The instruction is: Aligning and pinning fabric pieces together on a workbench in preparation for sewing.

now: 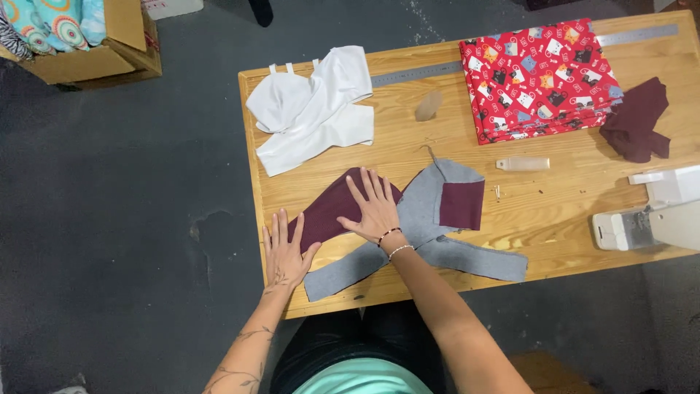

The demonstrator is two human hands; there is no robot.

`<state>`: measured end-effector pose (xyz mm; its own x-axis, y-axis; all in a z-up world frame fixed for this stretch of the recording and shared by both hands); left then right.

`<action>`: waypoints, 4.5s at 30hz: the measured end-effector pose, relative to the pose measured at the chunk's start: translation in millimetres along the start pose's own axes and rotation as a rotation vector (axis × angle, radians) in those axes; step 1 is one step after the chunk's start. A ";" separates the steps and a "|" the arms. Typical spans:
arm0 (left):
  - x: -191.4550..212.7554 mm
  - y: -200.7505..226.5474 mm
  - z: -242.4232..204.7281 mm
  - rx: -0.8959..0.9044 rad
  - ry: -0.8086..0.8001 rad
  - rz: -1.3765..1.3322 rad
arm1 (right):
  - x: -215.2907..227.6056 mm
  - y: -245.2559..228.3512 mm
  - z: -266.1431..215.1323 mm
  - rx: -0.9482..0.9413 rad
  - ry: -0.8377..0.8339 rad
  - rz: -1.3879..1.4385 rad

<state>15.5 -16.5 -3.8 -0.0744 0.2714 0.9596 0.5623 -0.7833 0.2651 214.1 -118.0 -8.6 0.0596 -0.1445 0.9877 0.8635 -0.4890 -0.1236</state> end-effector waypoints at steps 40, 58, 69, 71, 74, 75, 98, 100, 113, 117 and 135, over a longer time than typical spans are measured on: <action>-1.5 117.2 85.0 -0.511 0.034 -0.083 | 23.6 -43.7 -122.9 0.009 -0.110 0.171; 15.9 144.8 95.9 -0.328 0.065 -0.167 | 58.9 36.5 -168.0 -0.235 -0.121 0.334; 2.6 -9.8 -97.7 0.700 0.285 -0.659 | 73.1 166.8 -187.3 -0.458 0.018 0.425; 13.2 -2.9 -116.9 0.691 0.427 -0.647 | 94.5 173.2 -182.8 -0.481 -0.014 0.504; 21.7 6.5 -137.8 0.699 0.604 -0.636 | 99.7 190.7 -187.6 -0.498 -0.038 0.572; 23.3 8.1 -140.7 0.712 0.642 -0.645 | 99.6 197.7 -189.4 -0.490 -0.022 0.562; -13.4 112.8 -59.1 0.660 0.265 -0.869 | 93.4 250.6 -214.3 -0.514 -0.052 0.555; -26.2 111.3 -61.0 0.670 0.243 -0.893 | 86.1 253.1 -215.0 -0.533 -0.068 0.544; 19.7 109.3 -48.0 0.524 0.184 -0.584 | 86.2 236.6 -198.9 -0.473 0.061 0.367; 66.2 140.6 -20.0 0.185 0.321 -0.219 | 104.2 202.4 -198.3 -0.312 0.058 0.270; 4.1 97.6 -17.5 0.133 -0.092 -0.084 | 74.1 199.9 -194.2 -0.411 0.003 0.310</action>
<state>55.6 -101.7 27.7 -0.0531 0.3877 0.9203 0.6615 -0.6767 0.3232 293.8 -393.4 21.4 0.2795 -0.3382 0.8986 0.5371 -0.7207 -0.4383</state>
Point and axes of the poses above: each hand's wrist, its own z-axis towards the middle knuckle, its own x-axis out of the back of the hand, y = z × x, the point moved 8 cm from there along z, towards the middle knuckle, and after that the axes turned 3 degrees about -z, right-handed, at the moved point
